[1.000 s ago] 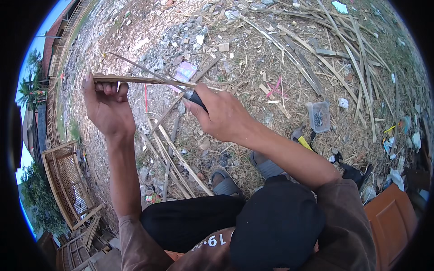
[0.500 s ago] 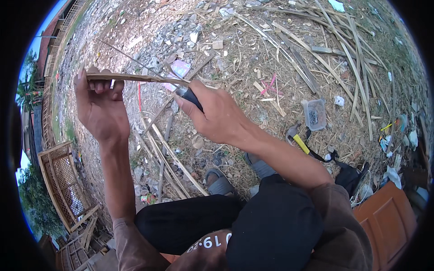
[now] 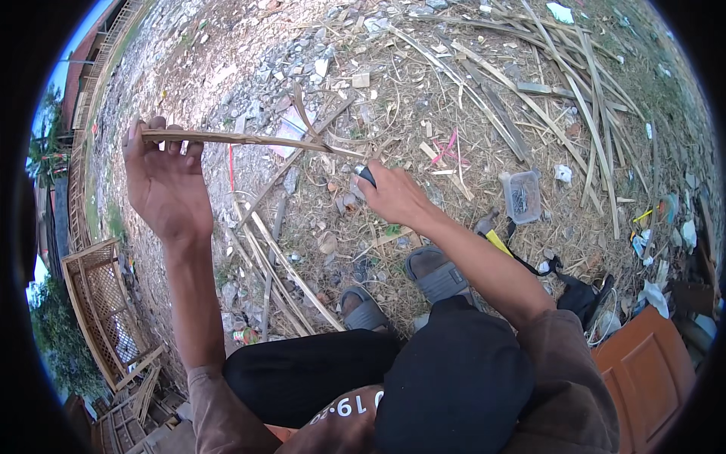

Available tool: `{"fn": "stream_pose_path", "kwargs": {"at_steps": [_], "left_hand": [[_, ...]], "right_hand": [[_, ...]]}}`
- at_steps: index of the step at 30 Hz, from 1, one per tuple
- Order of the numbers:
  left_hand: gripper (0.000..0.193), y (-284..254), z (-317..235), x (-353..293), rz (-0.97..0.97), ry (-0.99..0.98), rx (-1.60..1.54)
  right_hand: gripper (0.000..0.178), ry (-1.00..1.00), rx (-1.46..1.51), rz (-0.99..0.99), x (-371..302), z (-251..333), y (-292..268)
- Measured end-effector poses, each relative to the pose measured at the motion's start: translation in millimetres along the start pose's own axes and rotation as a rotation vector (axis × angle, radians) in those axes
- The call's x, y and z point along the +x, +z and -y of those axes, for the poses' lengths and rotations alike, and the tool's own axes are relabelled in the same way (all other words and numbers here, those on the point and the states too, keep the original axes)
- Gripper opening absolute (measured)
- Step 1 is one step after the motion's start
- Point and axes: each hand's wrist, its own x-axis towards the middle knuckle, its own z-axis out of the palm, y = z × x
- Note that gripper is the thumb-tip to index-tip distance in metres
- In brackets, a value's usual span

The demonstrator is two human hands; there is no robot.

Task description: The person shaves a long thin piece of wood with a knife.

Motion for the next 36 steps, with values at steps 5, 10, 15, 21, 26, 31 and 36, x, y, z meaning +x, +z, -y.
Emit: {"fn": "stream_pose_path", "kwargs": {"at_steps": [5, 10, 15, 21, 26, 31, 36], "left_hand": [[0.021, -4.9, -5.7, -2.0, 0.039, -0.023, -0.041], [0.024, -3.4, 6.0, -4.5, 0.150, -0.061, -0.113], [0.026, 2.4, 13.4, 4.5, 0.080, 0.002, -0.102], [0.023, 0.6, 12.6, 3.2, 0.291, -0.026, -0.238], [0.022, -1.2, 10.7, -0.7, 0.330, -0.023, -0.207], [0.023, 17.6, 8.8, -25.8, 0.369, -0.012, -0.220], [0.029, 21.9, 14.1, -13.9, 0.423, 0.003, -0.216]], "right_hand": [[0.035, 0.042, 0.063, 0.020, -16.0, 3.3, -7.2], [0.037, 0.094, 0.120, 0.022, -14.3, -8.4, 1.4], [0.034, 0.187, 0.378, 0.087, -6.8, -27.2, 12.6], [0.028, -0.248, 0.204, -0.094, -25.1, 35.9, -15.6], [0.027, -0.356, 0.279, -0.092, -26.9, 67.7, -28.8], [0.030, 0.131, -0.151, 0.030, -20.2, -58.2, 29.1], [0.032, 0.106, -0.084, 0.025, -3.1, -62.5, 17.4]]}}
